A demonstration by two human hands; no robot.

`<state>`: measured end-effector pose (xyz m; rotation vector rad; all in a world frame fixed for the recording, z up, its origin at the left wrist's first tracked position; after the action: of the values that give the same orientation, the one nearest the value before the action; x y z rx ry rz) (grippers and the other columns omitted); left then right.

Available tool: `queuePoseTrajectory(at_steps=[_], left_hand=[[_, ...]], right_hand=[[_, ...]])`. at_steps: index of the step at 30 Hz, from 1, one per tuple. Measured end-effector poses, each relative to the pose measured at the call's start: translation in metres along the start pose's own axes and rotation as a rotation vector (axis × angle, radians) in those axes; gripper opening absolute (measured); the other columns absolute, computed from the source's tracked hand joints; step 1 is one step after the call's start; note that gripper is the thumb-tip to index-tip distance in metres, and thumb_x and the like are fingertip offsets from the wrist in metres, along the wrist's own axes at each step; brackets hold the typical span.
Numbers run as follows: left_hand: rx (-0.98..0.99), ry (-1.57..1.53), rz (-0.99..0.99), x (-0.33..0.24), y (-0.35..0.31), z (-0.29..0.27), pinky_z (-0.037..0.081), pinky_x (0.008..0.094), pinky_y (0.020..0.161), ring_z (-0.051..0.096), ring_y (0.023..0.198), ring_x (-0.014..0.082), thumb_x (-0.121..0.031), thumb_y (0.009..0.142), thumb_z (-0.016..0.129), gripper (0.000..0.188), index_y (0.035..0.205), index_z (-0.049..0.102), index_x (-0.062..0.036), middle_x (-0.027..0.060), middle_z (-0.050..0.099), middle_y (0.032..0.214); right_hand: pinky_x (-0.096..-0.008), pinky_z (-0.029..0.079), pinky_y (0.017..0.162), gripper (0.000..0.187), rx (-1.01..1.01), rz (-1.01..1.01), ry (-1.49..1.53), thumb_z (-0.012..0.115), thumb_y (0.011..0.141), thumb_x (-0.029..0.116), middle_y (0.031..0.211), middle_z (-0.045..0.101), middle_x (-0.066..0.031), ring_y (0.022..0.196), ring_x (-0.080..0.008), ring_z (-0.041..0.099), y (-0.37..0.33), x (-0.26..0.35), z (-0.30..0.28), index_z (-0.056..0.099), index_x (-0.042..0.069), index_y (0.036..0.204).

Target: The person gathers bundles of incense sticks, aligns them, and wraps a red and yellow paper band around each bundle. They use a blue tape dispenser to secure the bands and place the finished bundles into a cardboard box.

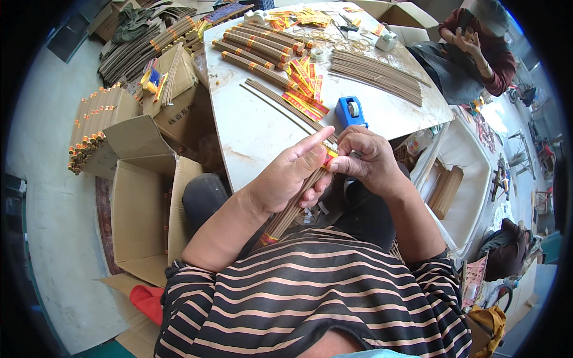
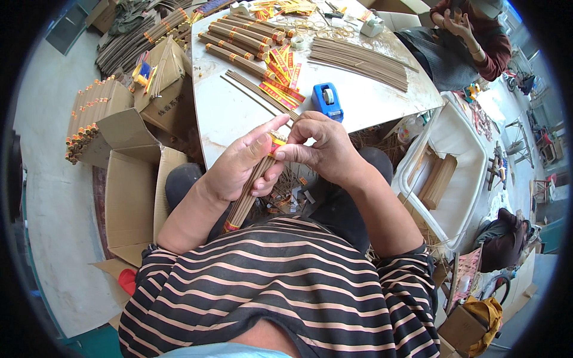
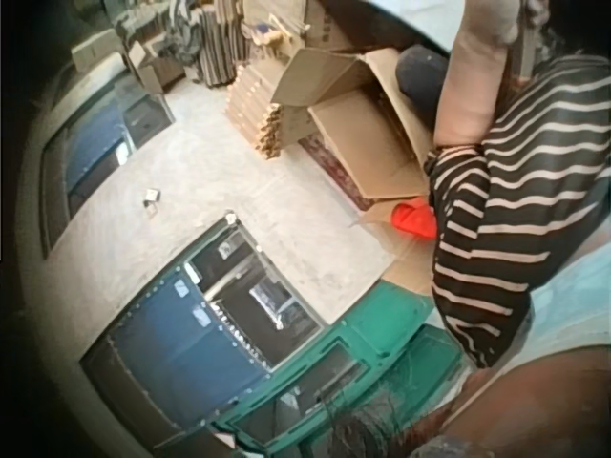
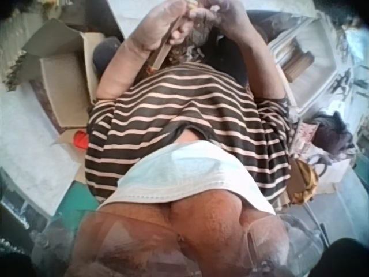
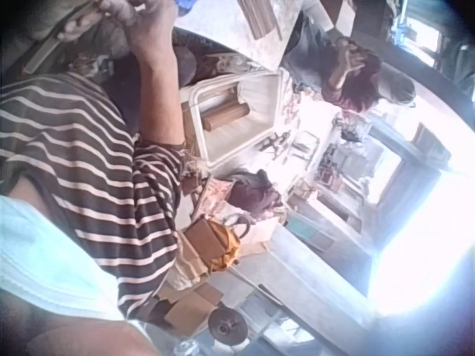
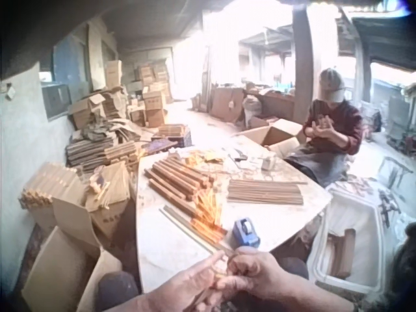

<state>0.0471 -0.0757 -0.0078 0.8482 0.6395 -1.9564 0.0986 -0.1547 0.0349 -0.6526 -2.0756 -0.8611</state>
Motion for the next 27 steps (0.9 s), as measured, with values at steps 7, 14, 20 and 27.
queuePoseTrajectory(at_steps=[7, 14, 20, 27], left_hand=[[0.035, -0.073, -0.021, 0.004, 0.005, 0.002, 0.038, 0.0185, 0.039, 0.042, 0.044, 0.0060, -0.034, 0.094, 0.044, 0.069, 0.142, 0.003, -0.0062, 0.0062, 0.049, 0.068], [0.171, -0.212, -0.051, 0.009, 0.010, 0.015, 0.036, 0.0189, 0.036, 0.038, 0.041, 0.0065, -0.036, 0.093, 0.045, 0.070, 0.143, 0.002, -0.0105, 0.0069, 0.046, 0.067], [0.235, -0.339, -0.119, 0.014, 0.012, 0.024, 0.034, 0.0198, 0.037, 0.039, 0.042, 0.0081, -0.037, 0.093, 0.044, 0.068, 0.143, 0.000, -0.0228, 0.0066, 0.046, 0.066], [0.302, -0.438, -0.130, 0.017, 0.016, 0.024, 0.033, 0.0208, 0.033, 0.037, 0.039, 0.0087, -0.037, 0.095, 0.038, 0.059, 0.142, 0.004, -0.0331, 0.0083, 0.044, 0.064]], right_hand=[[-0.0277, 0.042, 0.059, 0.034, -0.084, -0.067, -0.037, 0.076, 0.067, 0.033, 0.068, 0.053, -0.0052, 0.068, -0.0176, 0.053, -0.005, -0.004, -0.005, 0.059, 0.003, 0.069], [-0.0275, 0.043, 0.061, 0.034, -0.034, -0.152, 0.081, 0.074, 0.069, 0.033, 0.074, 0.053, -0.0056, 0.070, -0.0174, 0.053, -0.004, -0.006, -0.003, 0.058, 0.003, 0.073], [-0.0293, 0.045, 0.069, 0.030, -0.026, -0.216, 0.301, 0.071, 0.075, 0.026, 0.082, 0.057, -0.0076, 0.077, -0.0184, 0.055, -0.007, -0.014, -0.002, 0.061, 0.001, 0.090], [-0.0273, 0.044, 0.078, 0.025, 0.055, -0.179, 0.540, 0.068, 0.080, 0.021, 0.087, 0.061, -0.0042, 0.087, -0.0122, 0.055, -0.005, -0.033, 0.014, 0.062, 0.004, 0.097]])
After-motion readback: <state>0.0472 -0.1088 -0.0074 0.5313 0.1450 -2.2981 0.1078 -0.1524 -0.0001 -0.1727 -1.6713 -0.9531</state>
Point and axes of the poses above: each hand's wrist, its own y-axis towards the middle knuckle, its own z-axis out of the palm, x = y × z, the point moved 9 cm from there along y, towards the middle knuckle
